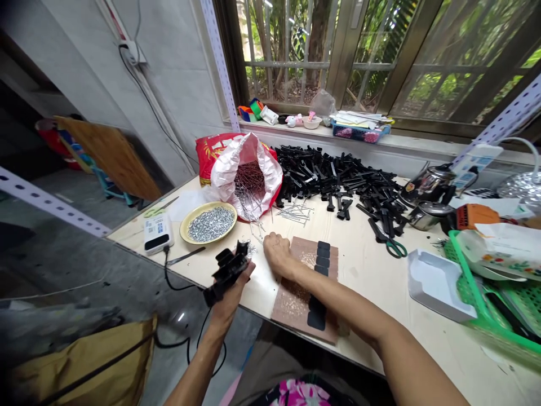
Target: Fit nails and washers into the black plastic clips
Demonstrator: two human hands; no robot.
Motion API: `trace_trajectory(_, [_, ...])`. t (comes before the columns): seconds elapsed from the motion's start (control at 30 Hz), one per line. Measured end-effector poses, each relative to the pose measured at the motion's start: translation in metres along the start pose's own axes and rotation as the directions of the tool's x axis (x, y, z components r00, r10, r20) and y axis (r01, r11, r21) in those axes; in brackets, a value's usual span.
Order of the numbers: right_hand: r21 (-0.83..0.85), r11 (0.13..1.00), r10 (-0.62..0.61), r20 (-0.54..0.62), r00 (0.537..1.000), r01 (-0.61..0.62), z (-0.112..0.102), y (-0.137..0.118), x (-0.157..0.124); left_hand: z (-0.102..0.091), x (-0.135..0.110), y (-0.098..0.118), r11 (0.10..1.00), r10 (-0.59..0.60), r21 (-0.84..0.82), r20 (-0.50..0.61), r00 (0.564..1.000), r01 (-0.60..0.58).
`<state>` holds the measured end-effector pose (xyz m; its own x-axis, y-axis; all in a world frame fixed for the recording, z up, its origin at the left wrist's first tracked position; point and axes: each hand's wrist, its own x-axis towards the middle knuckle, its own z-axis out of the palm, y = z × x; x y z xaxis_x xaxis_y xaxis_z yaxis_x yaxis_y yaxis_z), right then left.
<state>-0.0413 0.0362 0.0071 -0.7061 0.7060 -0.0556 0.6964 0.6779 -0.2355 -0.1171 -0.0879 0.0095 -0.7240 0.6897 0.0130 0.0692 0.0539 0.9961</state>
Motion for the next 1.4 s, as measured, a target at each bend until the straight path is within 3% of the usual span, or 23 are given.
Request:
trace_trajectory(0.13, [0.021, 0.998, 0.057, -0.038, 0.998, -0.056, -0.009, 0.013, 0.001, 0.000, 0.005, -0.008, 0.992, -0.111, -0.065, 0.009, 0.994, 0.111])
trace_trajectory(0.2, [0.074, 0.997, 0.041, -0.105, 0.994, -0.033, -0.023, 0.024, -0.001, 0.000, 0.008, -0.014, 0.991, -0.110, -0.070, 0.026, 0.994, 0.111])
trace_trajectory(0.27, [0.195, 0.976, -0.050, -0.252, 0.967, 0.101, -0.043, 0.036, -0.005, 0.000, 0.010, -0.018, 0.998, -0.062, -0.024, 0.053, 0.997, 0.063])
trace_trajectory(0.33, [0.276, 0.905, -0.194, -0.409, 0.892, 0.323, -0.068, 0.044, -0.010, 0.000, 0.012, -0.019, 0.998, 0.031, 0.056, 0.098, 0.995, -0.036])
trace_trajectory(0.4, [0.243, 0.841, -0.329, -0.477, 0.815, 0.483, -0.090, 0.046, -0.013, 0.001, 0.015, -0.018, 0.974, 0.156, 0.146, 0.141, 0.978, -0.176])
trace_trajectory(0.47, [0.133, 0.831, -0.430, -0.461, 0.776, 0.539, -0.105, 0.044, -0.017, 0.002, 0.018, -0.017, 0.921, 0.284, 0.223, 0.182, 0.941, -0.321])
trace_trajectory(0.53, [-0.008, 0.840, -0.497, -0.408, 0.765, 0.542, -0.114, 0.037, -0.021, 0.003, 0.020, -0.019, 0.856, 0.378, 0.286, 0.225, 0.898, -0.431])
trace_trajectory(0.67, [-0.216, 0.799, -0.602, -0.254, 0.757, 0.562, -0.123, 0.023, -0.028, 0.004, 0.021, -0.023, 0.756, 0.458, 0.363, 0.301, 0.836, -0.545])
trace_trajectory(0.73, [-0.169, 0.755, -0.655, -0.195, 0.730, 0.633, -0.128, 0.021, -0.027, 0.005, 0.020, -0.022, 0.750, 0.469, 0.351, 0.317, 0.825, -0.561])
trace_trajectory(0.8, [-0.023, 0.732, -0.671, -0.199, 0.714, 0.681, -0.133, 0.025, -0.021, 0.005, 0.018, -0.018, 0.796, 0.441, 0.316, 0.283, 0.852, -0.517])
trace_trajectory(0.83, [0.051, 0.744, -0.642, -0.222, 0.734, 0.666, -0.132, 0.030, -0.017, 0.004, 0.017, -0.016, 0.833, 0.407, 0.293, 0.252, 0.878, -0.470])
trace_trajectory(0.9, [0.118, 0.839, -0.499, -0.221, 0.838, 0.530, -0.121, 0.039, -0.008, 0.001, 0.014, -0.009, 0.901, 0.319, 0.242, 0.192, 0.928, -0.359])
trace_trajectory(0.97, [0.043, 0.950, -0.302, -0.116, 0.946, 0.308, -0.096, 0.045, -0.004, -0.001, 0.010, -0.003, 0.937, 0.260, 0.198, 0.156, 0.953, -0.288])
trace_trajectory(1.0, [-0.031, 0.975, -0.221, -0.045, 0.974, 0.220, -0.080, 0.046, -0.005, -0.002, 0.009, 0.000, 0.944, 0.252, 0.180, 0.147, 0.956, -0.276])
trace_trajectory(1.1, [-0.143, 0.974, -0.174, 0.042, 0.984, 0.178, -0.030, 0.039, -0.015, -0.001, 0.008, 0.002, 0.972, 0.192, 0.121, 0.104, 0.976, -0.204])
trace_trajectory(1.2, [-0.207, 0.956, -0.213, 0.009, 0.977, 0.210, -0.007, 0.033, -0.023, 0.003, 0.011, -0.002, 0.999, 0.000, 0.041, 0.035, 0.999, -0.002])
trace_trajectory(1.3, [-0.240, 0.960, -0.161, -0.041, 0.986, 0.146, -0.021, 0.042, -0.022, 0.003, 0.017, -0.006, 0.992, -0.124, -0.029, 0.031, 0.992, 0.124])
trace_trajectory(1.4, [-0.088, 0.988, -0.143, -0.183, 0.973, 0.129, -0.060, 0.058, -0.022, 0.002, 0.019, -0.009, 0.985, -0.155, -0.074, 0.046, 0.987, 0.158])
